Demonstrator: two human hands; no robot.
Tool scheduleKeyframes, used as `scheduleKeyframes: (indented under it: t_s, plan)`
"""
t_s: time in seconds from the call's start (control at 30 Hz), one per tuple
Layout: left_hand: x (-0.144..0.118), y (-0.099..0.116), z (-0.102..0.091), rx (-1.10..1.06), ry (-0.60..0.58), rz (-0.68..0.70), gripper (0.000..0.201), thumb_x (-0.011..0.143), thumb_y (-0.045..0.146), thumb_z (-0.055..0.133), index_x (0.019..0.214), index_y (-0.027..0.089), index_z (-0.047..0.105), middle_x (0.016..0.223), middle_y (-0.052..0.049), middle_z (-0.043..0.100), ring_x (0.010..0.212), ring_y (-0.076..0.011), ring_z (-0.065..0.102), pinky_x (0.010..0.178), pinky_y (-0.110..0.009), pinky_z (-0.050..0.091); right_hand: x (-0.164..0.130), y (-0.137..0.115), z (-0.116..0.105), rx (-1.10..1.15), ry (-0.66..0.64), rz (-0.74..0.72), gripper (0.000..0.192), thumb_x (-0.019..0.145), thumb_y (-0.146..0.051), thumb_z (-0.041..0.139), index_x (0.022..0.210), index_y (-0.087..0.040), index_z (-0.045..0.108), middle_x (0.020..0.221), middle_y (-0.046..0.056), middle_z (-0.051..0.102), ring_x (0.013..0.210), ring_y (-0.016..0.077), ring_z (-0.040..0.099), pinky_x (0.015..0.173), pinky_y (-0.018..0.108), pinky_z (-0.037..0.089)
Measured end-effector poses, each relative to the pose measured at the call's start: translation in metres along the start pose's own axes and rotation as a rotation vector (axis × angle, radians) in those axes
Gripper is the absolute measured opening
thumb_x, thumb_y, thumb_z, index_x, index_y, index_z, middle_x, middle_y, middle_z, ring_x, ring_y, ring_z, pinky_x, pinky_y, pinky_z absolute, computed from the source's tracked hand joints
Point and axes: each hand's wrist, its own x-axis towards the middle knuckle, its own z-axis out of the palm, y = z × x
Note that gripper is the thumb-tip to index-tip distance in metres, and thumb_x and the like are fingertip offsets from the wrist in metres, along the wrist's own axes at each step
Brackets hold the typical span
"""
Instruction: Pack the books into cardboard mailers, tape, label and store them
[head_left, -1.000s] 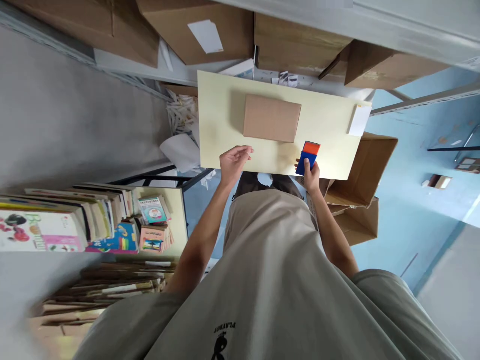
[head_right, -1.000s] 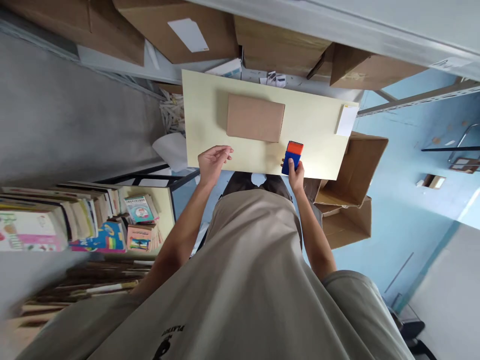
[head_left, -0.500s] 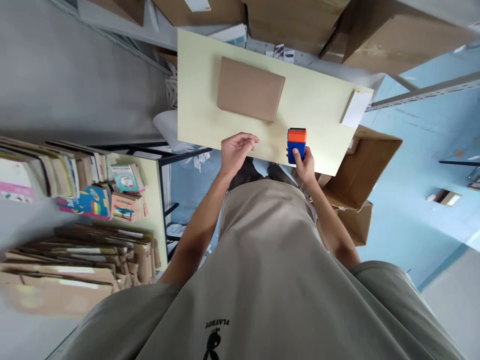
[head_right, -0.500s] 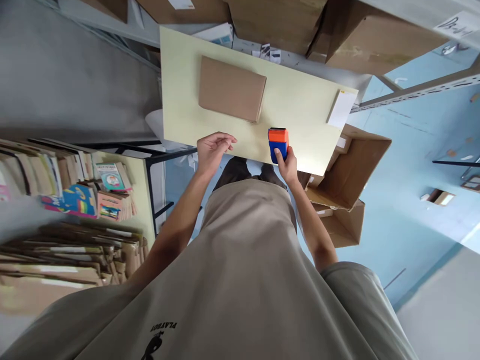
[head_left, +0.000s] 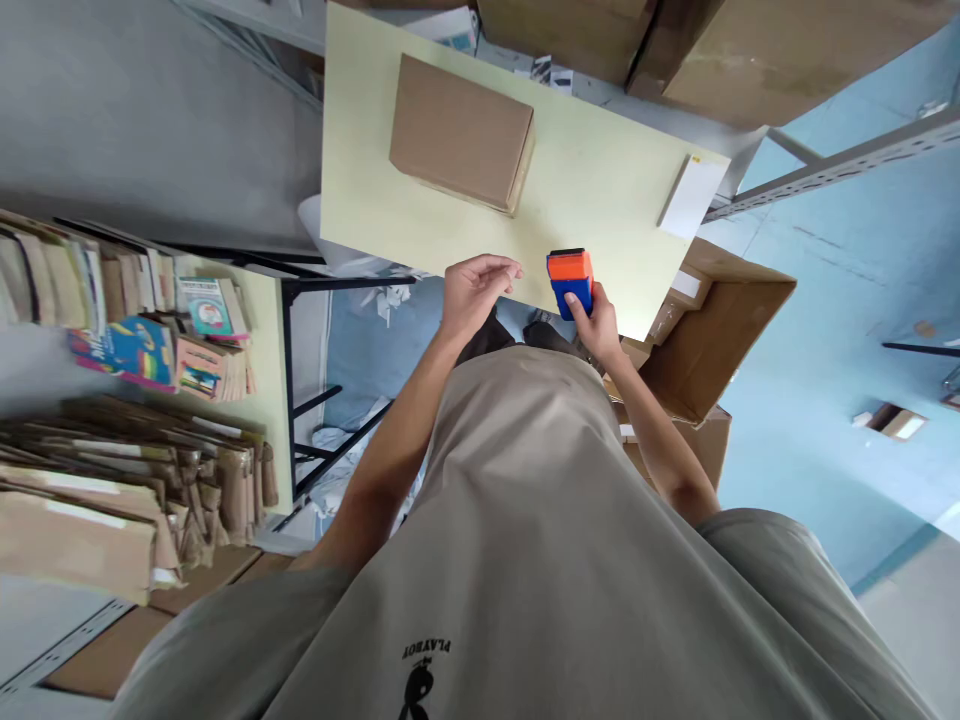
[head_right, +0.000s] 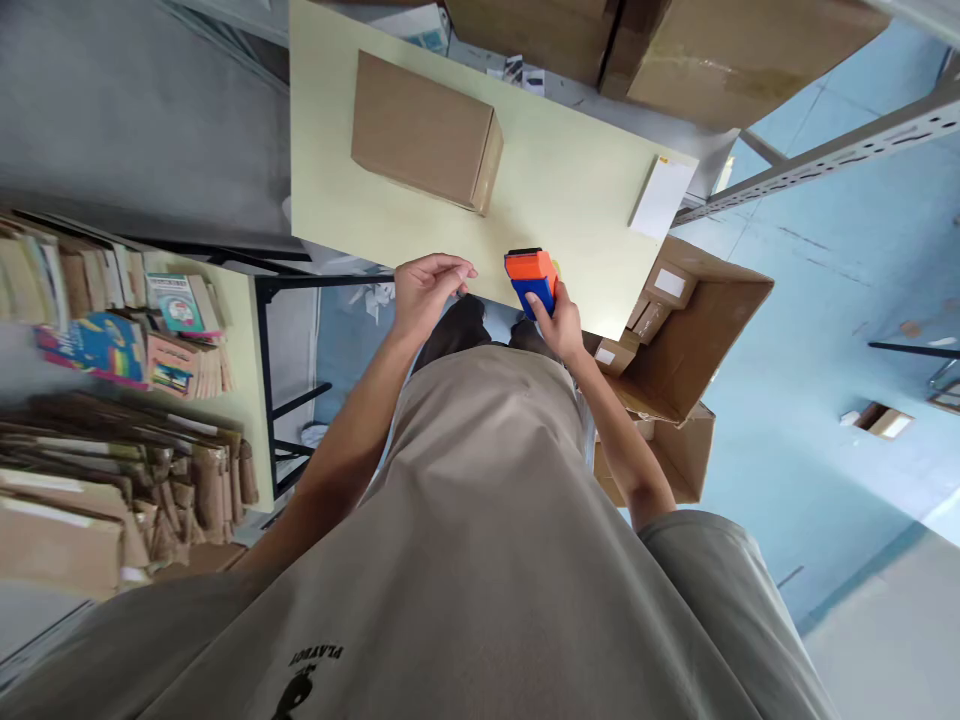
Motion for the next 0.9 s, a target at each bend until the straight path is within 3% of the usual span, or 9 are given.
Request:
scheduleKeyframes:
  t_s: [0.1, 0.3, 0.47, 0.7, 0.9]
  plan:
    - [-0.002, -0.004, 0.005, -0.004, -0.011, -0.002, 0.027, 0.096, 0.046, 0.095, 0.091, 0.021, 0.085, 0.093, -0.007, 0.086, 0.081, -0.0187, 0.082, 0.076, -0.032, 0.068, -0.004, 0.005, -0.004, -0.071, 0.055, -0.101, 0.087, 0.099, -0.107, 0.052, 0.133, -0.028, 0.064, 0.097, 0.008, 0.076, 0.095, 0.0343, 0.074, 0.092, 0.048, 0.062]
    - [0.000, -0.007, 0.006, -0.019, -0.055, -0.007, 0.030, 0.098, 0.049, 0.096, 0.093, 0.021, 0.085, 0.093, -0.007, 0.087, 0.084, -0.0198, 0.083, 0.076, -0.032, 0.067, -0.010, 0.007, -0.006, -0.136, 0.035, -0.072, 0.075, 0.104, -0.100, 0.058, 0.133, -0.031, 0.065, 0.085, 0.005, 0.070, 0.092, 0.0346, 0.072, 0.089, 0.047, 0.062]
    - [0.004, -0.013, 0.001, -0.006, -0.045, 0.014, 0.042, 0.096, 0.059, 0.100, 0.093, 0.020, 0.085, 0.091, -0.007, 0.086, 0.078, -0.0183, 0.080, 0.072, -0.029, 0.064, -0.014, 0.008, -0.003, -0.131, 0.035, -0.116, 0.076, 0.104, -0.097, 0.059, 0.138, -0.029, 0.066, 0.088, 0.006, 0.073, 0.091, 0.0346, 0.073, 0.089, 0.047, 0.062]
    - [0.005, -0.027, -0.017, -0.008, -0.103, 0.042, 0.046, 0.092, 0.063, 0.102, 0.100, 0.019, 0.090, 0.100, -0.009, 0.090, 0.079, -0.0179, 0.081, 0.073, -0.030, 0.067, -0.017, 0.006, 0.004, -0.201, 0.035, -0.129, 0.079, 0.104, -0.099, 0.055, 0.141, -0.029, 0.064, 0.093, 0.008, 0.075, 0.091, 0.0360, 0.073, 0.091, 0.047, 0.059]
    - [0.010, -0.040, -0.040, -0.003, -0.024, 0.042, 0.039, 0.089, 0.052, 0.106, 0.093, 0.018, 0.087, 0.089, -0.006, 0.086, 0.071, -0.0152, 0.075, 0.067, -0.027, 0.062, -0.015, 0.004, 0.011, -0.383, -0.018, -0.171, 0.088, 0.110, -0.096, 0.046, 0.153, -0.021, 0.061, 0.100, 0.014, 0.081, 0.098, 0.0394, 0.080, 0.094, 0.047, 0.061]
